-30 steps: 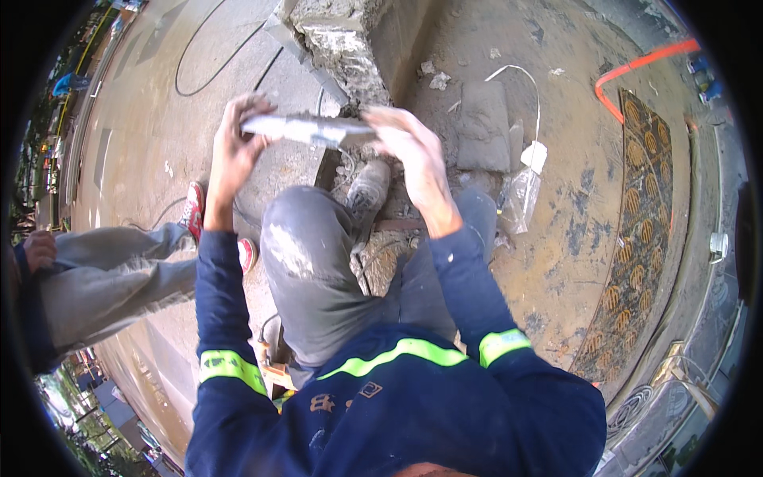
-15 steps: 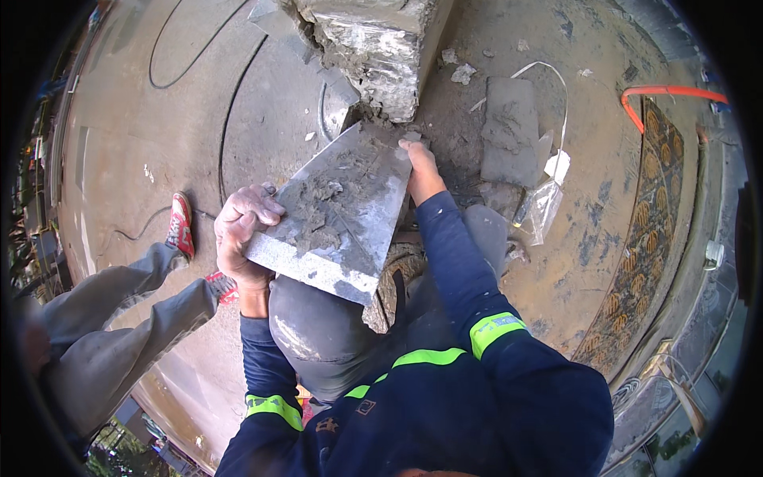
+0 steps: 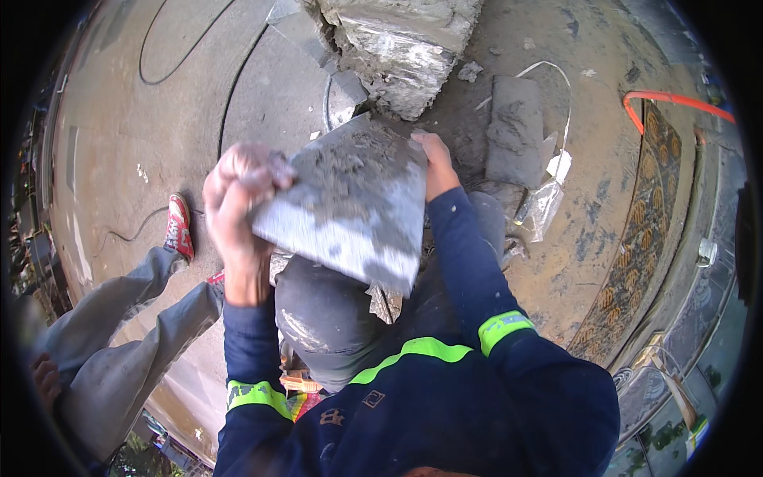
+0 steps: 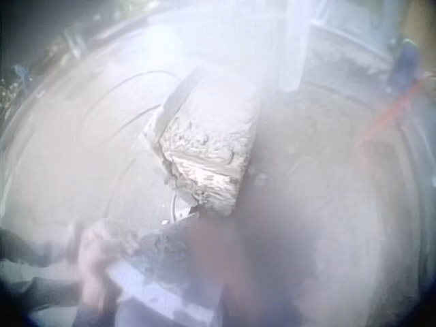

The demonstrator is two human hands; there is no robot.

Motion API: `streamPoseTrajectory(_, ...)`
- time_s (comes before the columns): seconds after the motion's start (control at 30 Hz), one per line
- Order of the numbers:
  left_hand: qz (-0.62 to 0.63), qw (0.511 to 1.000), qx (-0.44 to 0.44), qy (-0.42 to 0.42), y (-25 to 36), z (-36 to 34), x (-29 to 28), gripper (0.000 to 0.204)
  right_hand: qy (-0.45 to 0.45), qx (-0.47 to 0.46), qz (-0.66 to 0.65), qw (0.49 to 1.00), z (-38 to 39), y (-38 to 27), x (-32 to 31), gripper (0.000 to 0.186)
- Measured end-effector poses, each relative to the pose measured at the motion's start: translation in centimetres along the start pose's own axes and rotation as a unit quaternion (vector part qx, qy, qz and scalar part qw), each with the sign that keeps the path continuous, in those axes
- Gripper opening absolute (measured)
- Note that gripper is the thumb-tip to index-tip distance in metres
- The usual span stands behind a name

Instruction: The person uses a rotary hammer to break up concrete, then spreads mortar with a trowel and places a dark tile into the prepared area. They repeatedly lift and reposition the tile to check fit, then wipe the surface with a sponge.

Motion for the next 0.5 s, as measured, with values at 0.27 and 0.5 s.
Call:
streamPoseTrajectory(0.27,-0.013,1.0,0.012,-0.004,0.5,0.6,1.0,0.02,0.088,0.068,0.054,0.992,2.7,0.7,-0.8,0.022)
streamPoseTrajectory(0.5,0.019,0.998,0.033,-0.048,1.8,-1.7,3.1,0.018,0.047,0.041,0.137,0.989,-0.5,0.3,-1.4,0.023)
Point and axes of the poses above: each hand's wrist, its own z-axis away from the middle knuckle, its own x-axis out of the palm, y = z × x, the point moved 7 cm from there along -z, towards the middle knuckle, and after that the axes turned 8 degrees about -x, right-handed, at the moved point
